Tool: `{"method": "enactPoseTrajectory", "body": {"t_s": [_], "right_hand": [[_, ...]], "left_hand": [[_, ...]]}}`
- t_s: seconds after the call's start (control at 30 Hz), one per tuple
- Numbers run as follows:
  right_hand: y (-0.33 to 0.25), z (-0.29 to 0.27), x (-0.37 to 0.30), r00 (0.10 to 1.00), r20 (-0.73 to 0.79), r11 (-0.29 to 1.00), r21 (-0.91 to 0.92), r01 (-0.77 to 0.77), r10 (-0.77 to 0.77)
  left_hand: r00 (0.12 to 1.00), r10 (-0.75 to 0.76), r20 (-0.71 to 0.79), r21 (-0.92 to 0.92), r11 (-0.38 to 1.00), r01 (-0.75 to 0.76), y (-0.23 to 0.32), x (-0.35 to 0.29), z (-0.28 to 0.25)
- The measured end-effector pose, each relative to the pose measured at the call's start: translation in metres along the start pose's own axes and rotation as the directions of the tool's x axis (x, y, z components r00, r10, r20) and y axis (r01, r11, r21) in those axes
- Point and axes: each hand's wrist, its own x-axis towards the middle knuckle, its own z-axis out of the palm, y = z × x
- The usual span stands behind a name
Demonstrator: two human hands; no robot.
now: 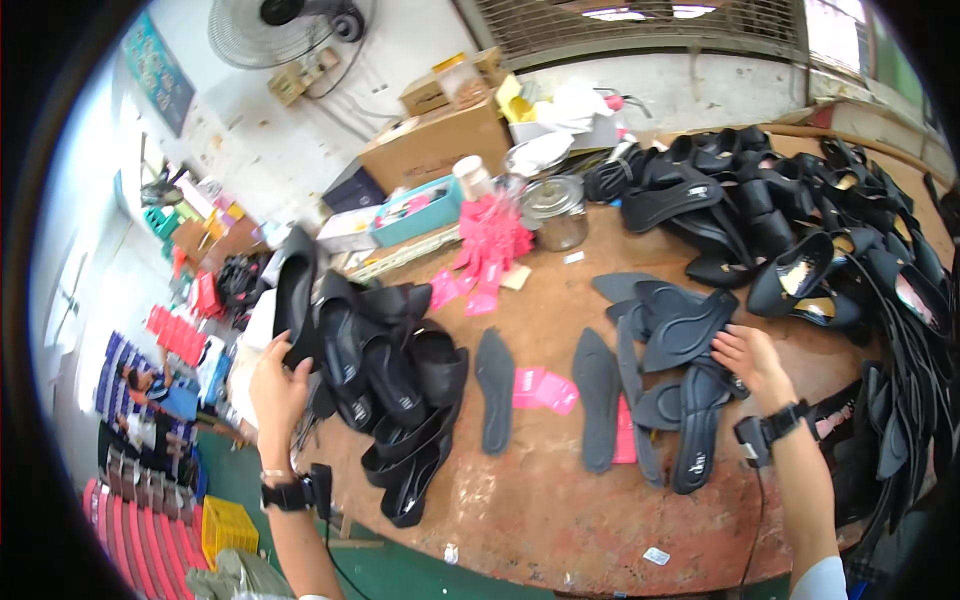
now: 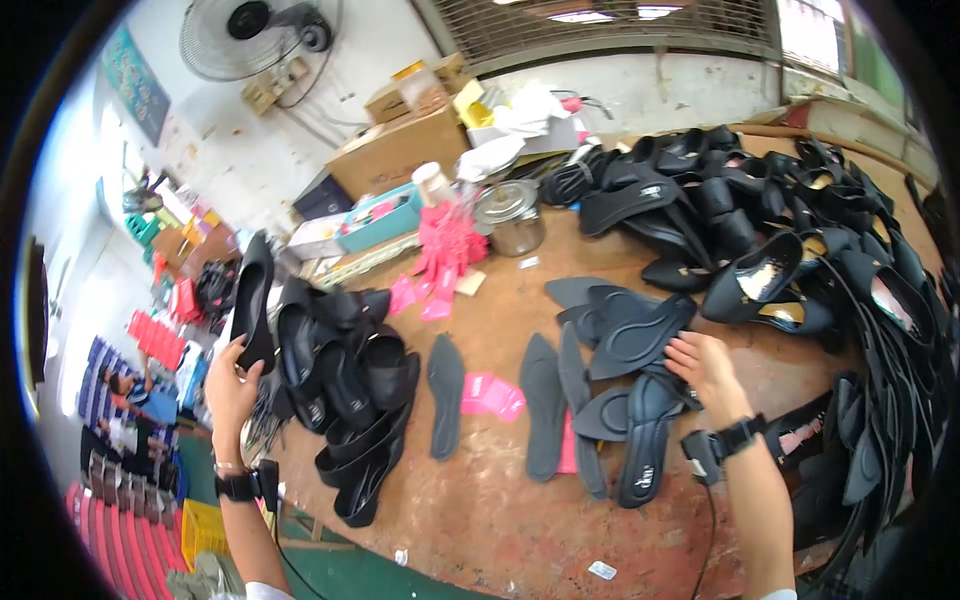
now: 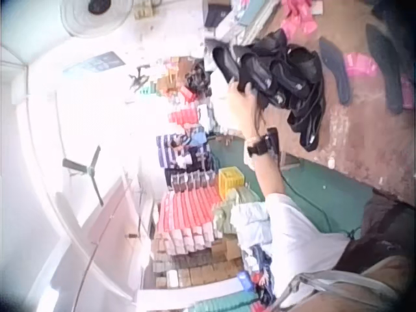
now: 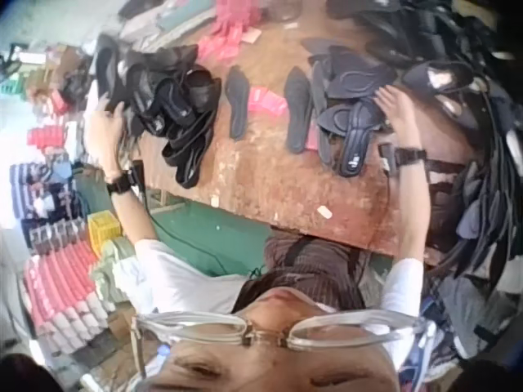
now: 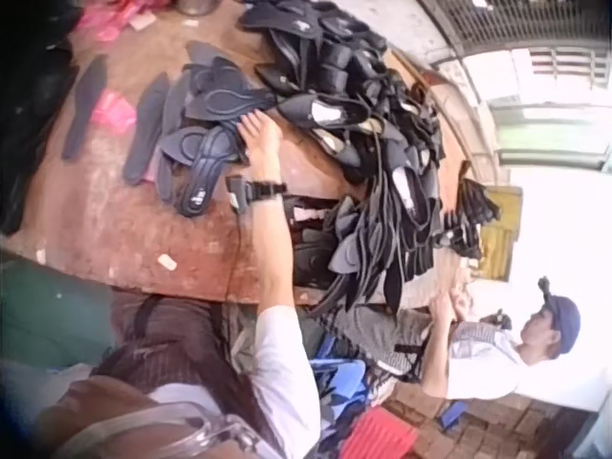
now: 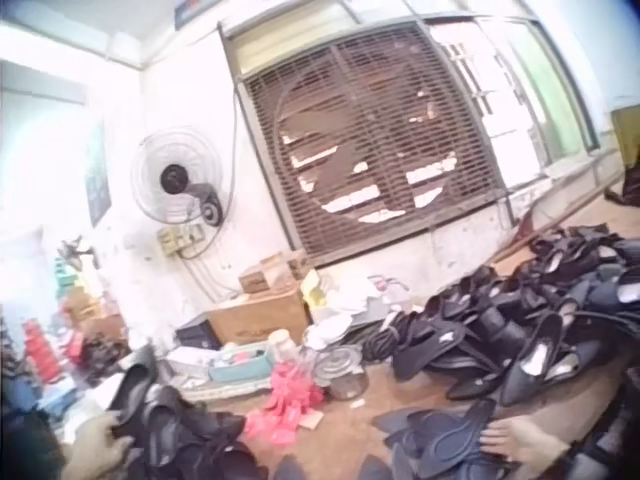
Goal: The person inserts insoles into black flat shoes on a workbench. They pick up a shoe, place an insole inside, and press it down to fit. The person occasionally wipes the insoles with a white cloth. The task is performed repeatedly on multiple pairs of shoes.
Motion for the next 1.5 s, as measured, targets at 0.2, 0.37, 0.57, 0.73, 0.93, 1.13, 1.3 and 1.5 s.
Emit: {"method": "enactPoseTrajectory", "body": {"t_s": [0.2,0.37,0.57,0.73,0.93,1.13,1.3,1.5], "right_hand": [[0.002,0.049,0.007,0.998,-0.062,0.985,-0.173,-0.021,0.010],[-0.004,0.072,-0.063,0.855,0.250,0.882,-0.006,0.471,-0.455],[0.010,0.026,-0.170,0.605,0.259,0.644,0.102,0.758,-0.753],[0.006,-0.015,-0.200,0.744,-0.086,0.707,0.256,0.659,-0.663],[0.027,-0.067,-0.204,0.876,0.032,0.676,0.650,0.348,-0.482],[0.018,-0.068,-0.193,0.957,0.181,0.888,0.443,0.127,-0.227],[0.018,-0.065,-0.188,0.898,0.414,0.830,0.546,-0.115,-0.149],[0.011,-0.030,-0.196,0.880,0.444,0.934,0.357,-0.002,-0.167]], "left_hand": [[0.860,-0.511,0.001,0.372,0.798,0.474,-0.036,0.041,0.113],[0.950,0.308,-0.043,-0.180,0.933,-0.311,0.154,0.012,0.104],[0.449,0.877,-0.172,-0.753,0.177,-0.634,0.419,-0.024,0.110],[0.189,0.954,-0.234,-0.456,0.064,-0.888,0.533,-0.034,0.167],[0.214,0.970,-0.112,-0.451,0.142,-0.881,0.537,-0.029,0.157],[0.594,0.802,-0.059,-0.733,0.369,-0.572,0.416,-0.069,0.042],[0.891,0.422,0.166,-0.710,0.679,-0.189,0.290,-0.159,-0.041],[0.898,0.182,0.400,-0.759,0.615,0.213,0.289,-0.287,-0.017]]}}
